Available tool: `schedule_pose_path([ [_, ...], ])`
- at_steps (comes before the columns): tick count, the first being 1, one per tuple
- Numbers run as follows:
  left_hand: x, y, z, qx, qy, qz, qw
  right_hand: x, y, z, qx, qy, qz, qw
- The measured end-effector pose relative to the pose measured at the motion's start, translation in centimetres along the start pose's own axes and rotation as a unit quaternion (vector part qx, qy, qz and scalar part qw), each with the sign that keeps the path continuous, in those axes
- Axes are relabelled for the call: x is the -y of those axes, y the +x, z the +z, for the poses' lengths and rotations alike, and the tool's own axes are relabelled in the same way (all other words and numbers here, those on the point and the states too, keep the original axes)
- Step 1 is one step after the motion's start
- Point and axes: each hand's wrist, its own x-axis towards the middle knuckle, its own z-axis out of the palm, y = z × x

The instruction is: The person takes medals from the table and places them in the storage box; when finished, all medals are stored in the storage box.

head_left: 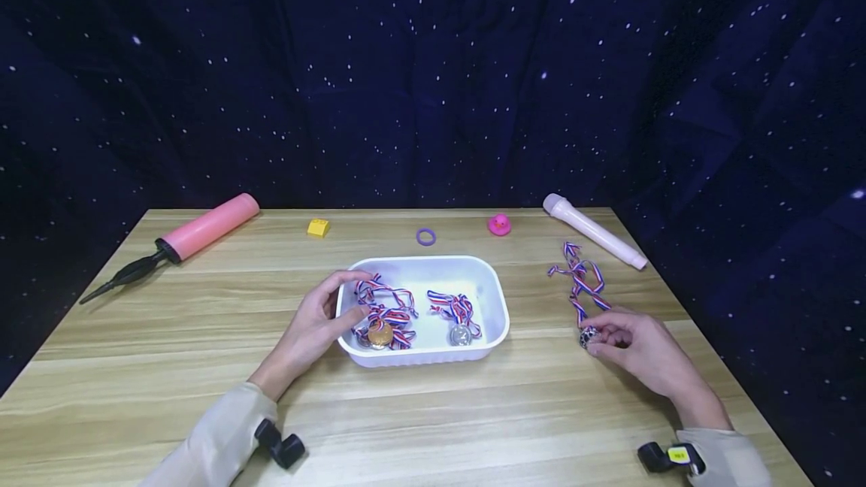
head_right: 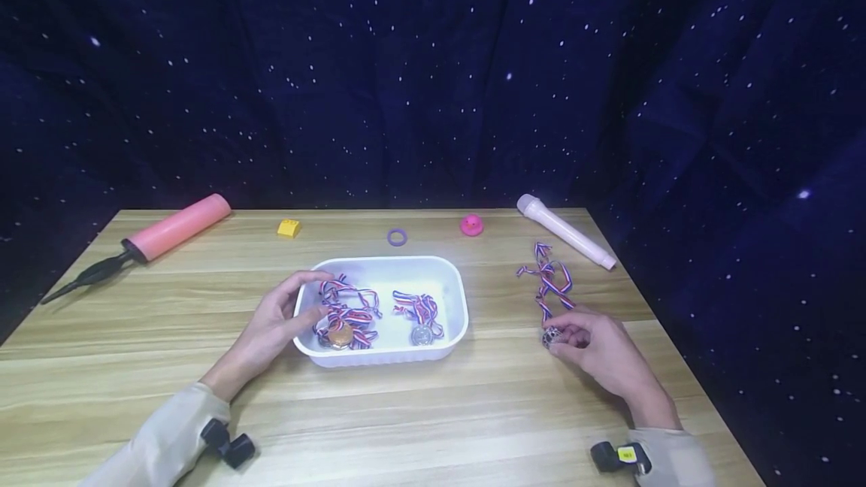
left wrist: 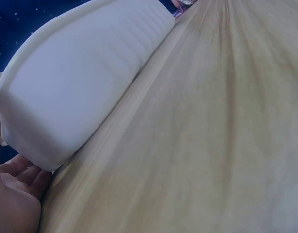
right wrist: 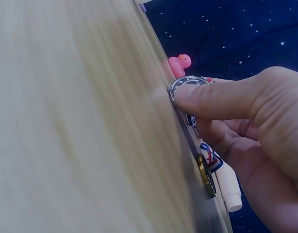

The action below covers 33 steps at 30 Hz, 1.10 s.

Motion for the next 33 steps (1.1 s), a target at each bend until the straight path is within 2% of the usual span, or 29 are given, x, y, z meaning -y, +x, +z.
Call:
schedule_pose_path([
  [11, 0.0, 0.0, -0.1, 0.001, -0.002, 0.001, 1.0000, 0.3, 0.3, 0.6, -0.037, -0.028, -0.040, 0.9981],
  [16, -0.1, 0.0, -0.1, 0.000, -0.003, 0.002, 1.0000, 0.9, 0.5, 0.8, -0.069, 0.015, -0.032, 0.9970],
  [22, -0.1, -0.1, 0.0, 0.001, -0.008, 0.006, 0.9999, 2.1, 1.6, 0.2, -0.117, 0.057, -0.037, 0.9908],
  [33, -0.1, -0.1, 0.0, 0.004, -0.009, -0.002, 1.0000, 5.2, 5.0, -2.4, -0.193, 0.156, -0.051, 0.9673],
])
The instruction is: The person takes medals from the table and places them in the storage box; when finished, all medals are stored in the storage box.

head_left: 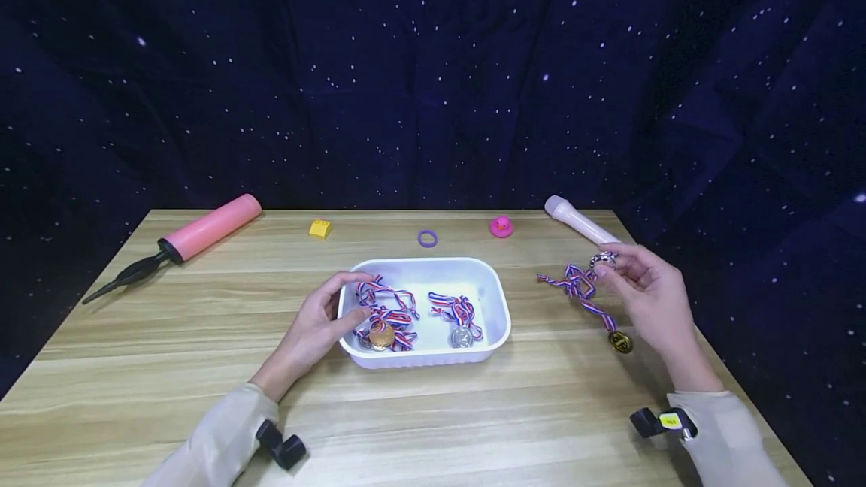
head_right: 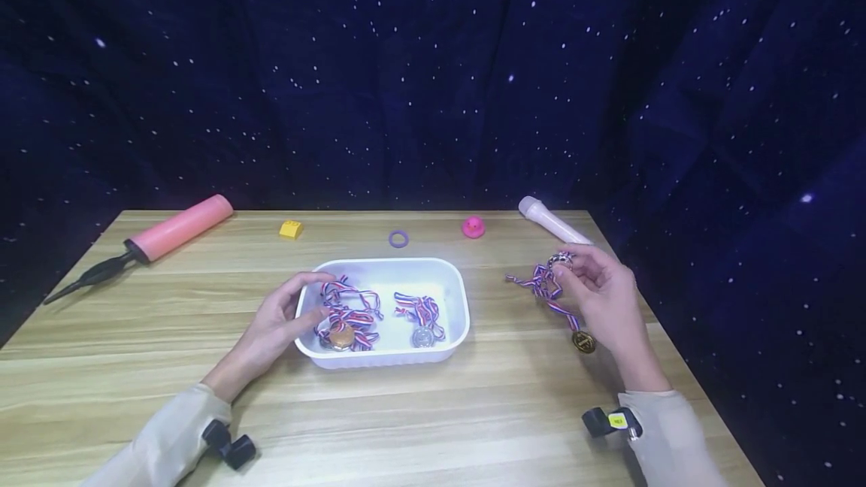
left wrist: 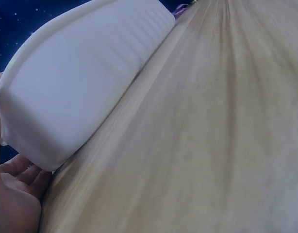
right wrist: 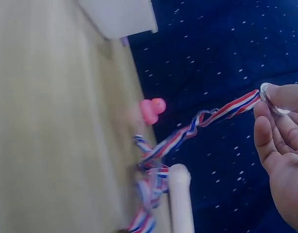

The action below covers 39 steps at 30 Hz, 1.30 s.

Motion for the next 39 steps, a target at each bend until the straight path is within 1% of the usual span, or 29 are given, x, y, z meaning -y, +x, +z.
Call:
schedule_pose_path([
  [3, 0.0, 0.0, 0.0, 0.001, 0.000, 0.000, 1.0000, 1.0, 1.1, 0.0, -0.022, 0.055, 0.001, 0.9982],
  [5, 0.0, 0.0, 0.0, 0.000, 0.002, 0.000, 1.0000, 1.6, 1.7, 0.1, -0.034, 0.093, -0.004, 0.9951],
  [8, 0.0, 0.0, 0.0, -0.002, 0.007, -0.001, 1.0000, 2.5, 2.5, 0.1, -0.044, 0.120, -0.018, 0.9916],
  [17, 0.1, 0.0, -0.1, -0.005, 0.013, 0.001, 0.9999, 4.8, 4.6, 0.0, -0.046, 0.139, -0.069, 0.9869],
  [21, 0.1, 0.0, -0.1, -0.004, 0.015, -0.002, 0.9999, 5.8, 5.2, -0.1, -0.048, 0.158, -0.087, 0.9824],
  [26, 0.1, 0.0, -0.2, -0.001, 0.011, -0.001, 0.9999, 6.7, 5.8, 0.0, -0.053, 0.186, -0.093, 0.9768],
  [34, 0.0, 0.0, -0.1, 0.000, 0.007, 0.009, 0.9999, 7.6, 6.4, -0.2, -0.065, 0.184, -0.087, 0.9769],
  [39, 0.1, 0.1, -0.1, 0.000, -0.001, 0.013, 0.9999, 8.1, 6.7, -0.4, -0.072, 0.189, -0.099, 0.9744],
])
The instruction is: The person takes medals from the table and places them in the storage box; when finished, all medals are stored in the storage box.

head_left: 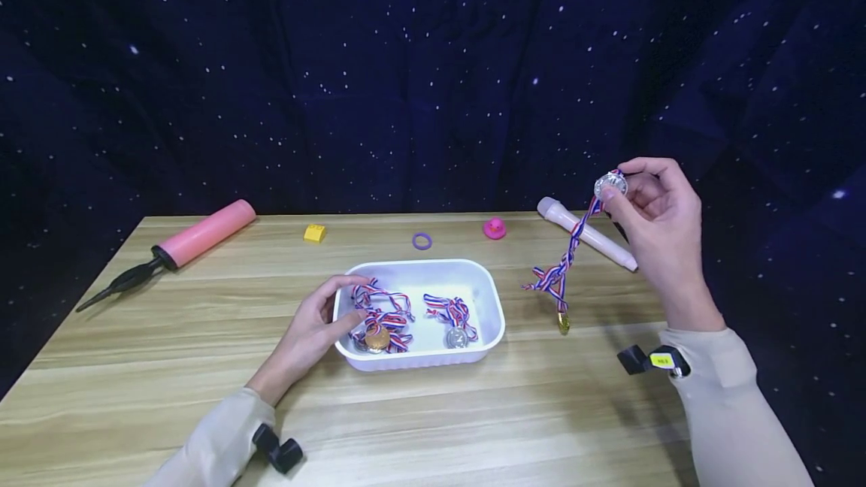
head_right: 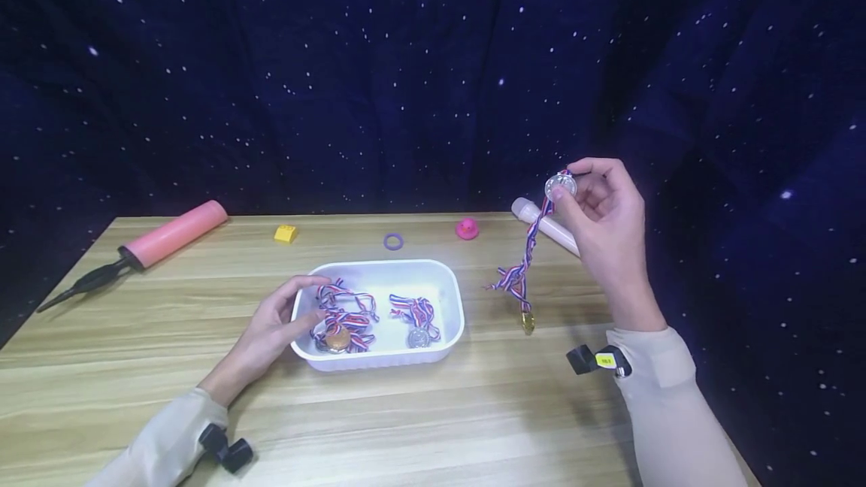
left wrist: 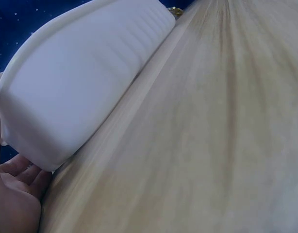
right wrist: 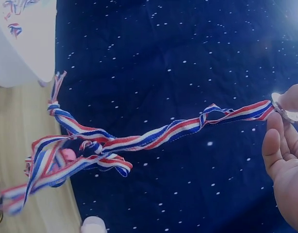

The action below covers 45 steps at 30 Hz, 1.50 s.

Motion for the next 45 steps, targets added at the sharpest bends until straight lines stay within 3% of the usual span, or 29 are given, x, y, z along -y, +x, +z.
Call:
schedule_pose_path([
  [18, 0.3, -0.3, -0.4, -0.005, 0.006, -0.015, 0.9999, 2.7, 2.8, 0.9, -0.033, 0.054, -0.073, 0.9953],
  [22, 0.2, -0.3, -0.4, -0.007, 0.014, -0.011, 0.9998, 0.8, 1.5, 1.0, 0.000, 0.027, -0.035, 0.9990],
  [28, -0.1, 0.0, -0.2, -0.003, 0.012, -0.008, 0.9999, -4.2, -2.0, 0.7, 0.024, -0.046, 0.065, 0.9965],
  [33, -0.1, 0.0, -0.1, -0.001, 0.009, -0.007, 0.9999, -6.5, -3.5, 0.7, 0.032, -0.057, 0.095, 0.9933],
  [38, -0.2, 0.1, 0.0, -0.002, 0.009, -0.004, 1.0000, -5.8, -3.4, 1.5, 0.034, -0.047, 0.089, 0.9943],
  [45, -0.2, 0.0, 0.0, -0.002, 0.009, -0.002, 1.0000, -2.2, -2.1, 2.7, 0.021, -0.006, 0.048, 0.9986],
])
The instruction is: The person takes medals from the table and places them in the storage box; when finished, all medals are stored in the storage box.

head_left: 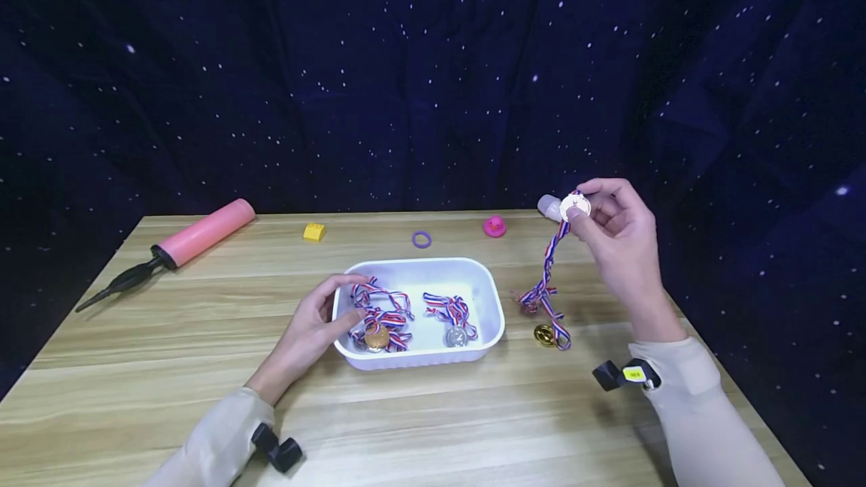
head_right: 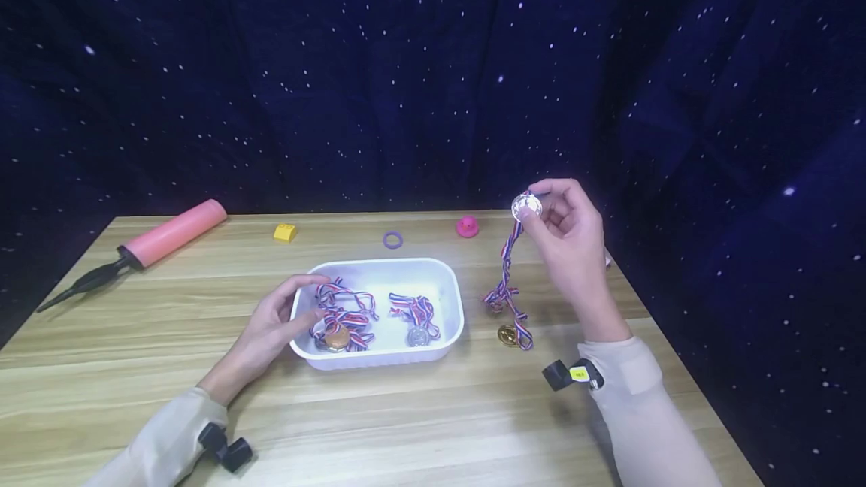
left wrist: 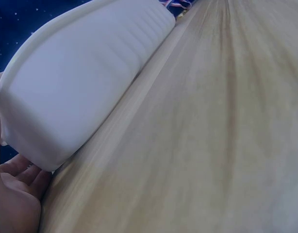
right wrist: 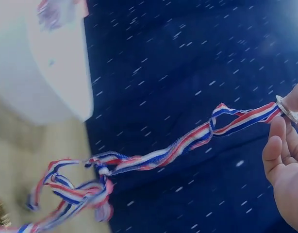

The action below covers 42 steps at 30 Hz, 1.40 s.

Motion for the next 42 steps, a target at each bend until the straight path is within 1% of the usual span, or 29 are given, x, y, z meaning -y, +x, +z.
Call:
schedule_pose_path([
  [6, 0.0, -0.1, 0.0, -0.002, 0.000, 0.004, 1.0000, 3.1, 1.5, 0.8, -0.013, 0.032, -0.056, 0.9978],
  [12, 0.1, -0.1, -0.1, 0.000, -0.003, 0.006, 1.0000, 4.9, 2.7, 1.5, -0.024, 0.036, -0.103, 0.9937],
  [18, 0.1, -0.1, -0.1, 0.000, -0.001, 0.005, 1.0000, 5.8, 3.8, 2.8, -0.012, 0.041, -0.122, 0.9916],
  [24, 0.1, -0.1, -0.1, 0.002, -0.006, -0.003, 1.0000, 6.2, 4.8, 4.5, 0.013, 0.041, -0.132, 0.9903],
  [27, 0.1, -0.1, 0.0, 0.001, -0.005, -0.003, 1.0000, 6.0, 4.9, 5.3, 0.030, 0.044, -0.125, 0.9907],
  [32, 0.0, 0.0, 0.0, -0.001, 0.000, 0.002, 1.0000, 4.8, 4.7, 6.7, 0.064, 0.037, -0.087, 0.9934],
  [37, 0.0, 0.0, 0.0, 0.001, -0.004, 0.003, 1.0000, 3.0, 3.7, 7.6, 0.105, 0.016, -0.053, 0.9929],
  [42, 0.0, -0.1, 0.0, 0.001, -0.005, 0.001, 1.0000, 1.1, 2.4, 8.3, 0.133, 0.019, -0.011, 0.9909],
])
